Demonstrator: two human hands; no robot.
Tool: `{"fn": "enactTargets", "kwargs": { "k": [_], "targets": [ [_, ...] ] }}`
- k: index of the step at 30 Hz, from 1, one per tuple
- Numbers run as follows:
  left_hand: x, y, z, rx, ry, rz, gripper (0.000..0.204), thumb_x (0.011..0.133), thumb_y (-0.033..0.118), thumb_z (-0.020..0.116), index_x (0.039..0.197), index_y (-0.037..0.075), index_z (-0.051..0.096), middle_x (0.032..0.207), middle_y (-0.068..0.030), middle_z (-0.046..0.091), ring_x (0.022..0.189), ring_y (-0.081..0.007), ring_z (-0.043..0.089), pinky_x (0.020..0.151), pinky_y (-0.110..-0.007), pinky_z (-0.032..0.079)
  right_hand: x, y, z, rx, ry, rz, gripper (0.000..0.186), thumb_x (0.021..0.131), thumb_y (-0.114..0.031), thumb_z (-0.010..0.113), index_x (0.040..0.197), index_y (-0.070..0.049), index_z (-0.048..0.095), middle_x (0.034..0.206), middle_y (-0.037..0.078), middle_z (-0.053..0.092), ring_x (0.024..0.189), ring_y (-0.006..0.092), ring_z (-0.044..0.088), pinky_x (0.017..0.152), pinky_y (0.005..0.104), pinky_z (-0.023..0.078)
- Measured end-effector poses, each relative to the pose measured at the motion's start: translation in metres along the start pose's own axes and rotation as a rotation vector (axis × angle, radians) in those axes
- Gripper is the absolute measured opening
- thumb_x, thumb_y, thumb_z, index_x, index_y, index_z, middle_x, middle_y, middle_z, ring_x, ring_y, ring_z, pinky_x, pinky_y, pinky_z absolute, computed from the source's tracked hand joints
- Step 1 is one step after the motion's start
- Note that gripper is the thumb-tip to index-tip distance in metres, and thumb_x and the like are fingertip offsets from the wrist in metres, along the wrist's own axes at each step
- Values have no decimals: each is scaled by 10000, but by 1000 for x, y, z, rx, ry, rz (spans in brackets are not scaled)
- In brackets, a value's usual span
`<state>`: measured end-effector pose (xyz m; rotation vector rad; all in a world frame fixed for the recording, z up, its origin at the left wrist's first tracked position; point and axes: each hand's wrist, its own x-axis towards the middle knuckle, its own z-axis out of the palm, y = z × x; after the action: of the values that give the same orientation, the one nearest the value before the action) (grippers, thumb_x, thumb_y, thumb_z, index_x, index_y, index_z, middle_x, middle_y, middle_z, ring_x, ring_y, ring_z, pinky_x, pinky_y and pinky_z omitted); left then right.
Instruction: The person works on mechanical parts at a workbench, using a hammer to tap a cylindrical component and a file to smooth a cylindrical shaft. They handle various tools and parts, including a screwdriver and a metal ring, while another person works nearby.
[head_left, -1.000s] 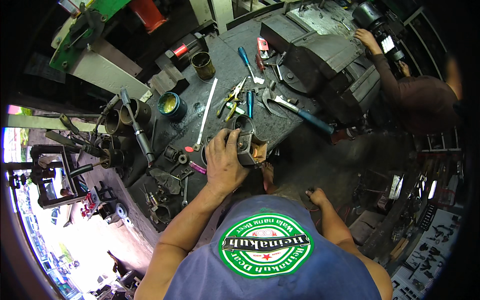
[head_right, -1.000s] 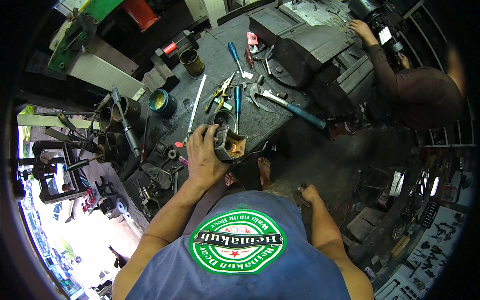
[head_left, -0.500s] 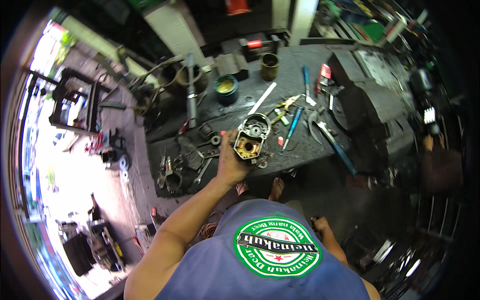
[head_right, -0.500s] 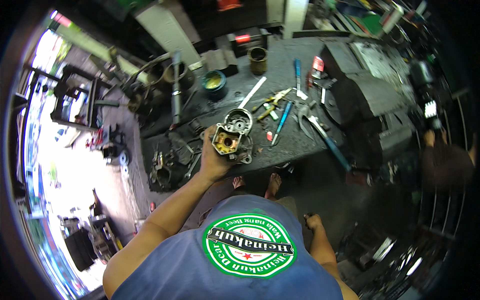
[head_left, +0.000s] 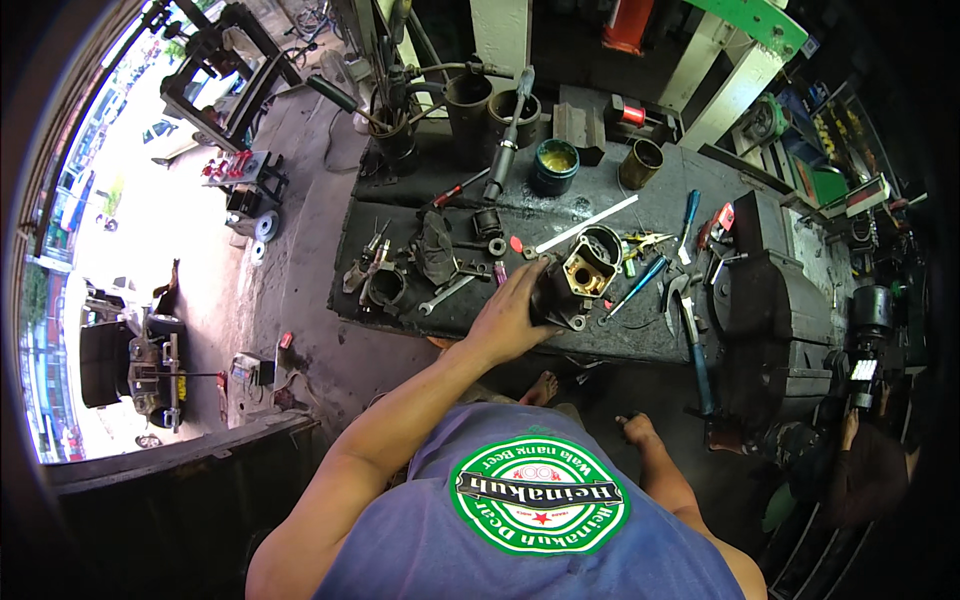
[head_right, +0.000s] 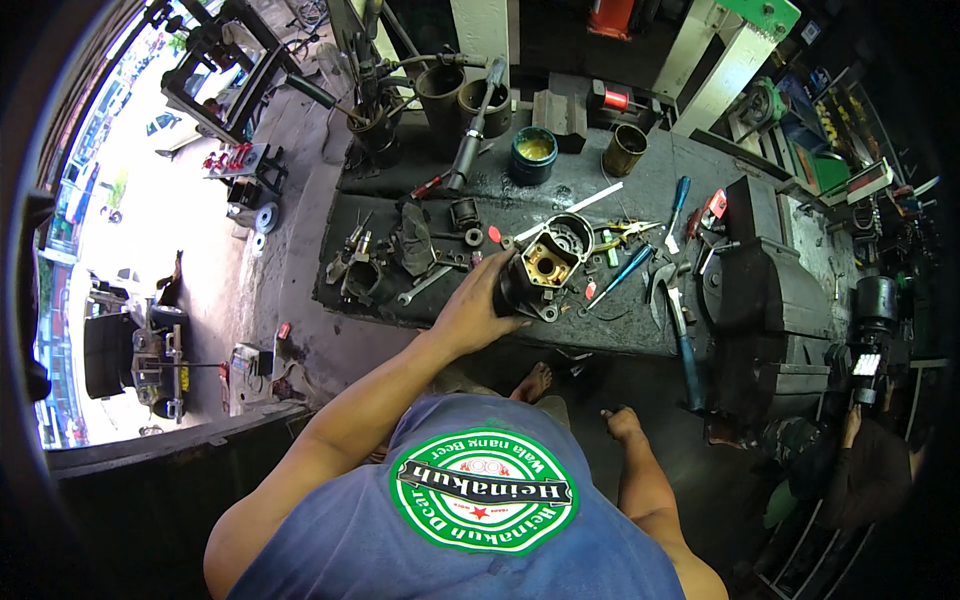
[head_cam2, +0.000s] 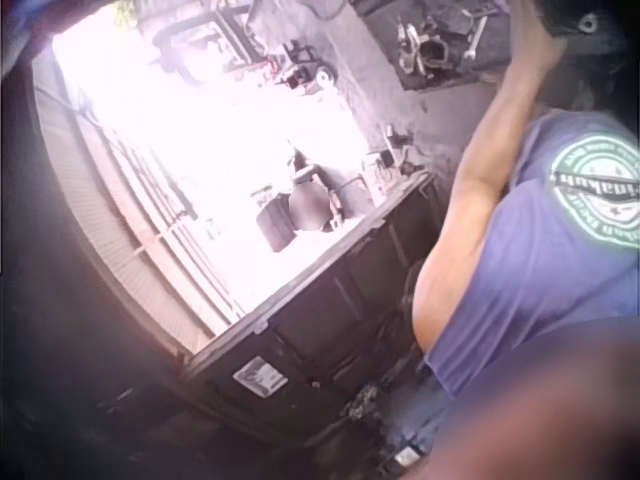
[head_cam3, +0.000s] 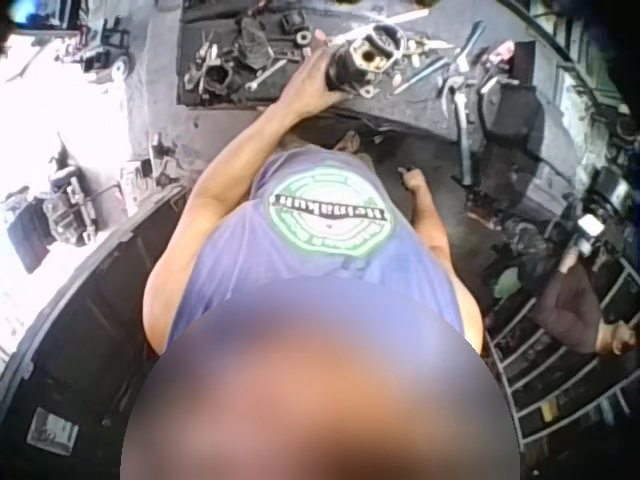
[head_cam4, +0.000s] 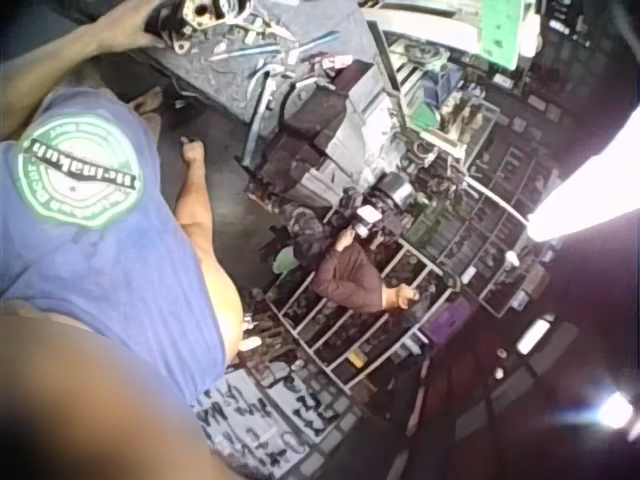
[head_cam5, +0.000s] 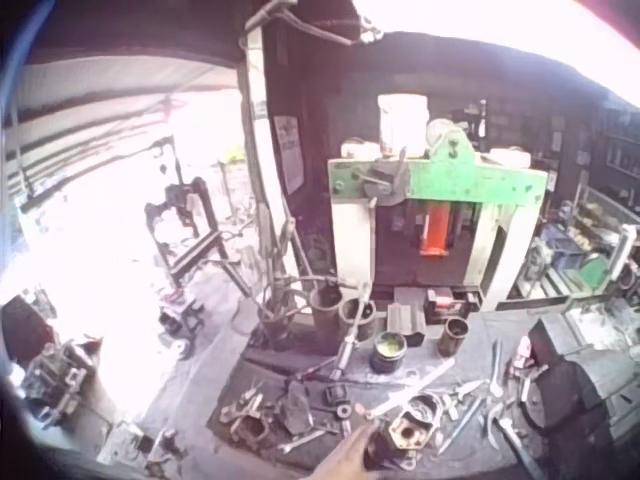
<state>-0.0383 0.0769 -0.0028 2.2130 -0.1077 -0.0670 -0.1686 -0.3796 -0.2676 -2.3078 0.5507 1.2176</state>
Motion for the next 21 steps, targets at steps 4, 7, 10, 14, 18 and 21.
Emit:
{"fn": "enactTargets", "kwargs": {
  "k": [4, 7, 10, 14, 18, 21],
  "targets": [
    [-37, -26, -40, -49, -81, 48, 1072, 817, 200, 994, 1708, 51, 416, 1634, -231, 570, 1480, -392, 609, 1246, -487, 504, -18, -36, 14, -26, 102, -156, 435, 1099, -349, 770, 1296, 38, 748, 935, 162, 803, 760, 255, 765, 714, 421, 606],
    [-72, -62, -81, -213, -31, 81, 878, 873, 171, 959, 1626, 30, 531, 1486, -222, 692, 1344, -343, 716, 1141, -456, 580, -41, -66, 43, 160, 43, -68, 620, 1083, -395, 756, 1489, 66, 674, 1369, 291, 771, 1318, 377, 741, 1113, 443, 564],
    [-110, -114, -128, -267, 164, 67, 621, 928, 80, 889, 1498, 1, 657, 1302, -181, 794, 1175, -267, 784, 1028, -401, 622, -64, -102, 86, 228, 55, 32, 586, 1082, -378, 756, 1465, 61, 696, 1389, 280, 768, 1318, 386, 739, 1115, 446, 565],
    [-130, -191, -189, -214, 466, -64, 454, 984, -22, 782, 1428, -44, 690, 1187, -129, 817, 1062, -170, 776, 953, -333, 617, -89, -146, 133, 89, -46, -4, 577, 1059, -378, 783, 1450, 40, 719, 1427, 277, 753, 1343, 390, 730, 1137, 441, 561],
    [-121, -241, -235, 31, 386, -294, 522, 935, 23, 824, 1442, 27, 701, 1257, -131, 769, 1081, -214, 769, 936, -358, 617, -102, -174, 152, 57, -69, -18, 547, 1050, -373, 790, 1425, 22, 743, 1409, 277, 761, 1350, 388, 727, 1144, 447, 558],
    [-112, -253, -243, 216, 226, -321, 576, 890, 95, 868, 1443, 80, 710, 1347, -153, 703, 1182, -309, 739, 1029, -417, 596, -106, -185, 153, 45, -26, 11, 541, 1047, -372, 792, 1414, 23, 744, 1382, 279, 770, 1340, 397, 728, 1131, 454, 565]
  ]
}}
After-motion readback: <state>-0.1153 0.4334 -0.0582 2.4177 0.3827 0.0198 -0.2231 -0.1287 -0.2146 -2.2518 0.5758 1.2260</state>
